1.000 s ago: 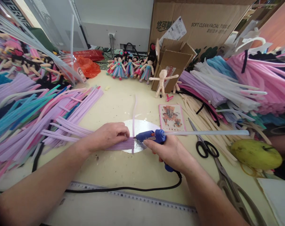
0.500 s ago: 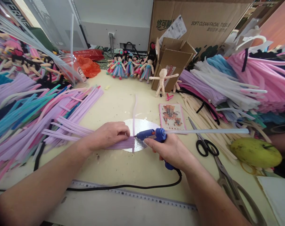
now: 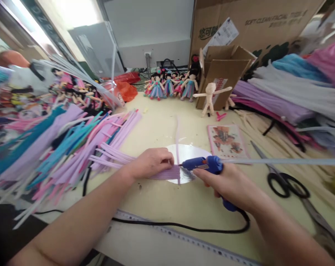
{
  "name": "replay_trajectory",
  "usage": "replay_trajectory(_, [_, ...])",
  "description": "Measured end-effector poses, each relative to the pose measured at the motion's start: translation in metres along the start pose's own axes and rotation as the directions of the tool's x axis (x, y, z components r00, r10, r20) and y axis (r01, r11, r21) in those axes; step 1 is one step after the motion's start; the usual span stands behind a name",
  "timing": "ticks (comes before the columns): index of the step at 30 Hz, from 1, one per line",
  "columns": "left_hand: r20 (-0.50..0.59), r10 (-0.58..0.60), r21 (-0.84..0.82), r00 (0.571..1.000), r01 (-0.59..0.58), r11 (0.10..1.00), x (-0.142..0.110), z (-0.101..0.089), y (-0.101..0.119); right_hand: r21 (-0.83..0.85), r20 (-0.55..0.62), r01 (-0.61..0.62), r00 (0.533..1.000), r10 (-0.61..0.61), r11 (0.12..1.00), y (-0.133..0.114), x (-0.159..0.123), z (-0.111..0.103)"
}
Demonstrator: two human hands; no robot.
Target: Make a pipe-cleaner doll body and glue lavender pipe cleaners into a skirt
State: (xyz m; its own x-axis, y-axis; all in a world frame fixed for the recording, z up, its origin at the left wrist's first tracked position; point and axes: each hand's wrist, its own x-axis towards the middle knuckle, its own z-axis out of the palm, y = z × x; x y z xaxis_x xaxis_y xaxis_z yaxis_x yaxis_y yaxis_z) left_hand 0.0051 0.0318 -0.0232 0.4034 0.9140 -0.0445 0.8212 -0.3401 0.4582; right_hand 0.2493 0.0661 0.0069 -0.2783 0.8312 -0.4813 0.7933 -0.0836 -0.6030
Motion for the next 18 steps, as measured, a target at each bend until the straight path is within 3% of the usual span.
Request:
replay_trajectory(10, [0.026,-0.010,0.030,1.000,0.009,1.000,-0.001,-0.006,0.002,0.079,-0.024,0.081,0.997,-0.079,0.994,0.010,0.012,-0.001])
replay_trajectory(13, [-0.086,-0.094,0.009,0.992,0.095,0.995,-0.007,-0.032,-0.010,0.156,-0.052,0.120,0.992,-0.114,0.980,0.007,0.008,-0.004])
replay_trajectory(15, [-0.192,-0.203,0.033,0.960,0.213,0.976,-0.011,-0.059,-0.029,0.178,-0.055,0.138,0.990,-0.130,0.974,0.005,0.006,-0.006])
replay_trajectory(18, [-0.318,-0.429,0.173,0.846,0.496,0.851,-0.017,-0.097,-0.067,0.197,-0.043,0.143,0.990,-0.137,0.970,0.003,0.005,-0.009])
